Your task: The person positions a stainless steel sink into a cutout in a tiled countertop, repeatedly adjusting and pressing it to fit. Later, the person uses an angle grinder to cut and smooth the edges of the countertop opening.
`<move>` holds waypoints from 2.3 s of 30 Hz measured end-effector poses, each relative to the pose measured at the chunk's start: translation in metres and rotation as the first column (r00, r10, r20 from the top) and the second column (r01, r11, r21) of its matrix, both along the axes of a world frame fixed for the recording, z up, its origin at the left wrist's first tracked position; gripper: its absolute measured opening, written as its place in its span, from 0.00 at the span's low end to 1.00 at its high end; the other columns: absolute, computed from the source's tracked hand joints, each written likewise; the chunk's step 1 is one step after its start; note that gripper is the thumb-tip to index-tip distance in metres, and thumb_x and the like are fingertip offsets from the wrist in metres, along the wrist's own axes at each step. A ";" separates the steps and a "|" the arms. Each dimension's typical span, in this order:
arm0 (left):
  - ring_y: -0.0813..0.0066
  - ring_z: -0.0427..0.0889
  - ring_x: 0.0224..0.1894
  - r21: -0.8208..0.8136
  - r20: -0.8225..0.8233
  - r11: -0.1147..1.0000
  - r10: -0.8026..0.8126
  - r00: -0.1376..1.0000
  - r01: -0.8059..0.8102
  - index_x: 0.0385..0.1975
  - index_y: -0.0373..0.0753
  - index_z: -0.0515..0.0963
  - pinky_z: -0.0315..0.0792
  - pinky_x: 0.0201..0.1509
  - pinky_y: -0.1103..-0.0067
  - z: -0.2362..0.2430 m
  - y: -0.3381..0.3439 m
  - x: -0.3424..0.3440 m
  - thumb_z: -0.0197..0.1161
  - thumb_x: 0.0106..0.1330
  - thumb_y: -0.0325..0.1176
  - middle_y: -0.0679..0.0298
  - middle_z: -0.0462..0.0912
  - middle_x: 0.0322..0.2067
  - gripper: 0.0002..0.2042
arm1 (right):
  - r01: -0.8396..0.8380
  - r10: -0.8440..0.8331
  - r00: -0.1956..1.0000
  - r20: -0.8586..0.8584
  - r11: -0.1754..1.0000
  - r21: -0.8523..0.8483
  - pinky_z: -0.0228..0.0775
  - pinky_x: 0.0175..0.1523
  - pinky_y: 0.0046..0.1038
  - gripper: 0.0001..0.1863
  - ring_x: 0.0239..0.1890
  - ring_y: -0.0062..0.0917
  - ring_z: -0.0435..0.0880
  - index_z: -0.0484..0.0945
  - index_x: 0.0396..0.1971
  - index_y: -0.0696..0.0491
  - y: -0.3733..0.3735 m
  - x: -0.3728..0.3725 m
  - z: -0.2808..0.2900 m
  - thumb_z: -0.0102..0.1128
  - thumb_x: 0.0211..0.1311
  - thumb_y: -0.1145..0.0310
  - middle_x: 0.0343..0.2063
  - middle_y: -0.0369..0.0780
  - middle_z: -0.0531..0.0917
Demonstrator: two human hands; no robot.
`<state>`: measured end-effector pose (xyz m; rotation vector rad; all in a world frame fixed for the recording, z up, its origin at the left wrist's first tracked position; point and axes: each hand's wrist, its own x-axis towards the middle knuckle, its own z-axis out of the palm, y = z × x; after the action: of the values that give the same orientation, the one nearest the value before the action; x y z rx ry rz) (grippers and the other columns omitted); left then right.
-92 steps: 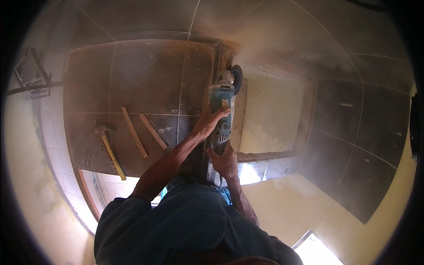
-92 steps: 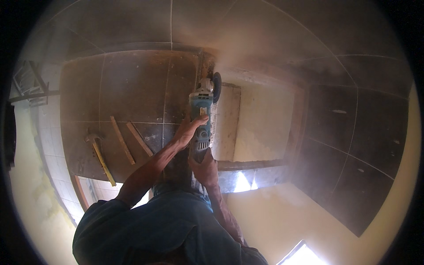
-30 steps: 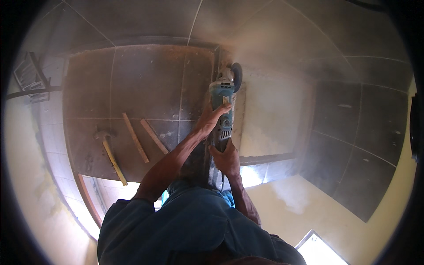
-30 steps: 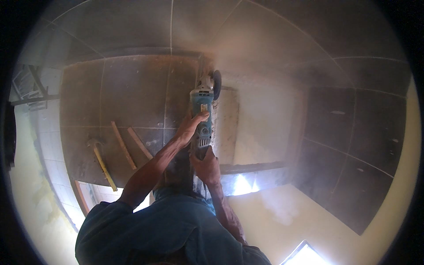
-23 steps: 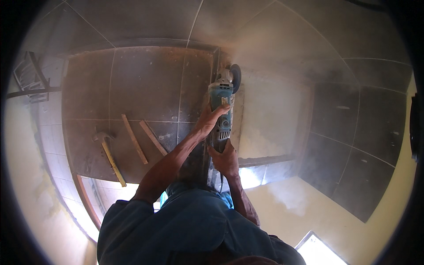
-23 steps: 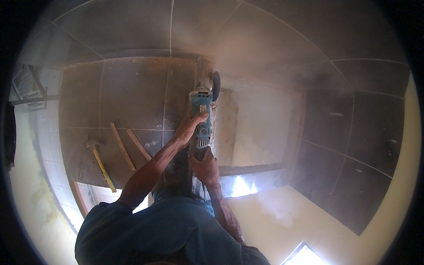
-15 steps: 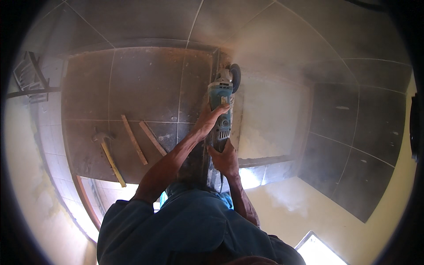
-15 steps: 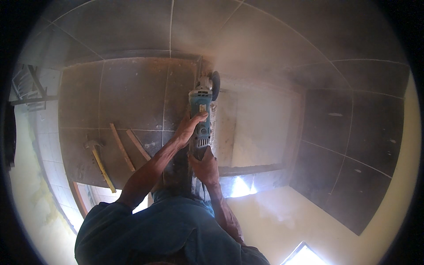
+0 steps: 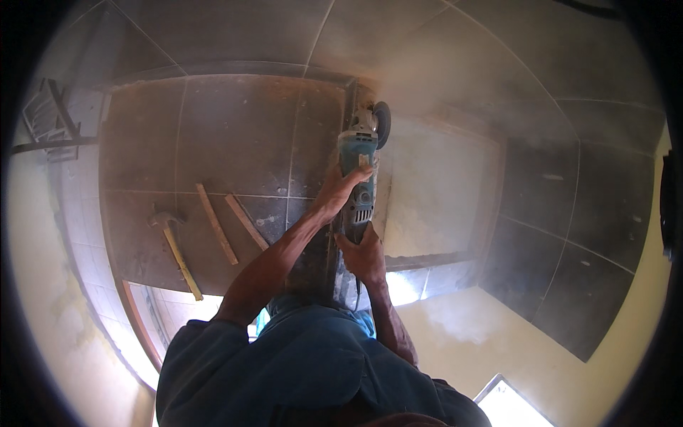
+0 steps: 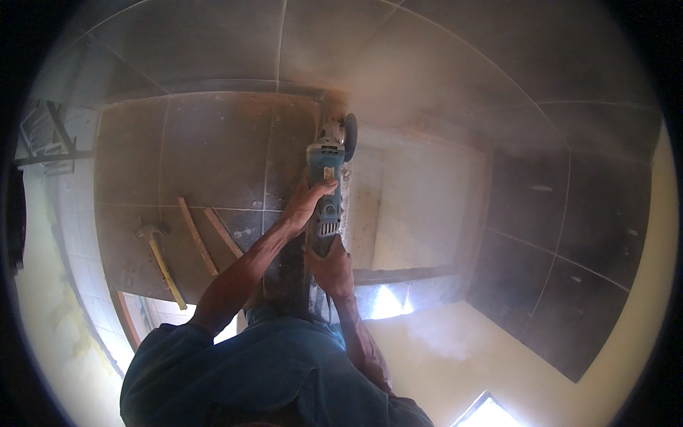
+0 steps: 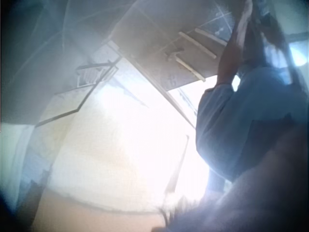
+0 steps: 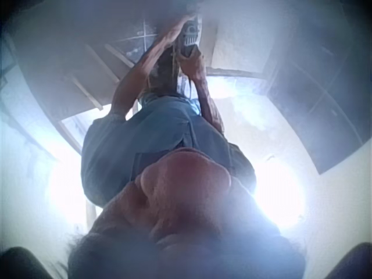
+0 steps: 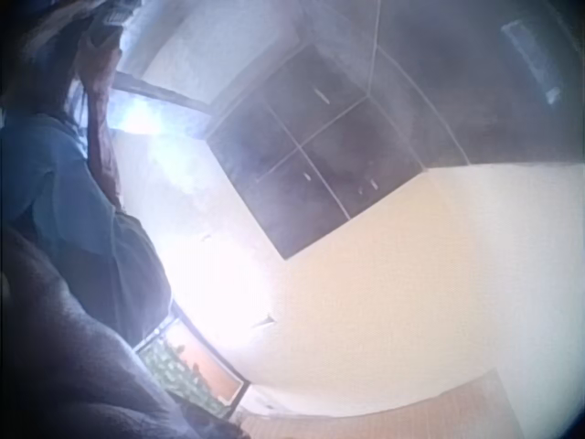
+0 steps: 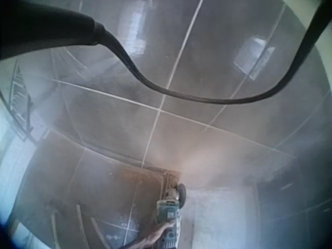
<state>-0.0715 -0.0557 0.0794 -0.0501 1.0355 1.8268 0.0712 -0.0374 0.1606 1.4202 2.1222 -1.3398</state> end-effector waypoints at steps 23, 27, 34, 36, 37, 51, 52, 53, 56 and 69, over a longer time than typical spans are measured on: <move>0.79 0.81 0.35 0.023 -0.035 0.999 -0.040 0.999 0.041 0.56 0.42 0.69 0.81 0.37 0.76 0.003 0.002 -0.006 0.68 0.68 0.46 0.67 0.77 0.38 0.24 | -0.021 0.022 1.000 -0.008 0.999 0.025 0.78 0.50 0.47 0.30 0.48 0.55 0.87 0.71 0.51 0.65 0.003 -0.009 0.008 0.70 0.59 0.57 0.40 0.61 0.85; 0.78 0.81 0.34 -0.017 -0.069 0.999 -0.046 0.997 0.044 0.55 0.42 0.69 0.82 0.36 0.76 0.008 0.002 -0.008 0.68 0.68 0.46 0.67 0.76 0.37 0.24 | -0.008 0.009 1.000 -0.004 0.999 0.045 0.78 0.47 0.44 0.28 0.42 0.48 0.87 0.72 0.51 0.64 0.002 -0.008 0.006 0.70 0.59 0.59 0.38 0.56 0.85; 0.77 0.82 0.31 0.006 -0.009 0.997 -0.075 0.997 0.075 0.55 0.42 0.68 0.83 0.34 0.74 -0.001 0.005 -0.008 0.68 0.68 0.46 0.67 0.77 0.36 0.24 | 0.019 -0.019 1.000 0.002 1.000 -0.002 0.78 0.46 0.43 0.27 0.41 0.45 0.87 0.72 0.50 0.64 0.004 -0.012 0.009 0.70 0.60 0.60 0.36 0.54 0.85; 0.77 0.82 0.31 -0.006 -0.034 0.998 -0.068 0.997 0.068 0.56 0.42 0.68 0.83 0.34 0.75 0.002 0.005 -0.008 0.68 0.68 0.46 0.67 0.77 0.36 0.24 | 0.019 -0.019 0.999 -0.031 1.000 -0.006 0.76 0.41 0.41 0.26 0.37 0.42 0.85 0.72 0.50 0.63 0.004 -0.010 0.007 0.69 0.60 0.61 0.34 0.52 0.84; 0.77 0.82 0.32 -0.002 -0.046 0.999 -0.055 0.997 0.055 0.56 0.42 0.68 0.83 0.34 0.75 -0.001 0.005 -0.007 0.68 0.68 0.46 0.67 0.77 0.36 0.24 | 0.019 -0.018 0.996 -0.087 1.000 0.017 0.73 0.32 0.37 0.23 0.28 0.33 0.82 0.72 0.47 0.62 0.003 -0.007 -0.001 0.69 0.60 0.64 0.27 0.46 0.82; 0.79 0.81 0.34 -0.015 -0.054 0.999 -0.039 0.998 0.038 0.54 0.41 0.71 0.81 0.38 0.75 0.008 0.006 -0.011 0.68 0.68 0.47 0.67 0.77 0.37 0.23 | 0.037 -0.037 0.992 -0.118 0.999 -0.004 0.67 0.20 0.30 0.19 0.15 0.21 0.77 0.72 0.44 0.61 0.005 -0.004 -0.007 0.68 0.60 0.66 0.19 0.38 0.79; 0.79 0.81 0.34 -0.007 -0.050 0.999 -0.040 0.998 0.040 0.54 0.41 0.71 0.81 0.38 0.75 0.008 0.006 -0.011 0.68 0.68 0.47 0.67 0.77 0.37 0.23 | 0.034 -0.034 0.992 -0.119 0.999 0.001 0.67 0.20 0.30 0.19 0.15 0.22 0.77 0.72 0.44 0.61 0.006 -0.004 -0.007 0.68 0.60 0.66 0.19 0.38 0.79; 0.79 0.81 0.35 0.002 -0.047 0.999 -0.041 0.998 0.041 0.54 0.41 0.71 0.81 0.38 0.75 0.007 0.006 -0.011 0.68 0.68 0.47 0.67 0.77 0.37 0.23 | 0.035 -0.036 0.995 -0.097 0.999 -0.015 0.69 0.26 0.32 0.21 0.21 0.26 0.79 0.72 0.46 0.61 0.006 -0.005 -0.005 0.69 0.60 0.65 0.23 0.41 0.80; 0.79 0.81 0.36 0.015 -0.043 0.999 -0.035 0.998 0.036 0.54 0.41 0.71 0.80 0.39 0.76 0.007 0.006 -0.011 0.68 0.68 0.47 0.68 0.77 0.37 0.23 | 0.055 -0.054 0.998 0.007 0.993 -0.101 0.77 0.52 0.45 0.31 0.49 0.49 0.87 0.71 0.54 0.64 0.008 -0.014 0.010 0.71 0.59 0.59 0.43 0.57 0.85; 0.76 0.82 0.40 -0.049 -0.069 0.980 -0.194 0.979 0.191 0.53 0.35 0.75 0.78 0.45 0.75 0.016 -0.027 0.044 0.70 0.65 0.50 0.62 0.82 0.41 0.26 | 0.073 -0.077 0.997 0.016 0.984 0.163 0.77 0.34 0.38 0.31 0.27 0.35 0.86 0.70 0.50 0.63 -0.039 0.044 0.015 0.72 0.59 0.56 0.27 0.49 0.85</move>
<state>-0.0278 -0.0827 0.0953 0.0898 1.0909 1.6418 0.1155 -0.0761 0.1755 1.5843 2.2277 -1.1938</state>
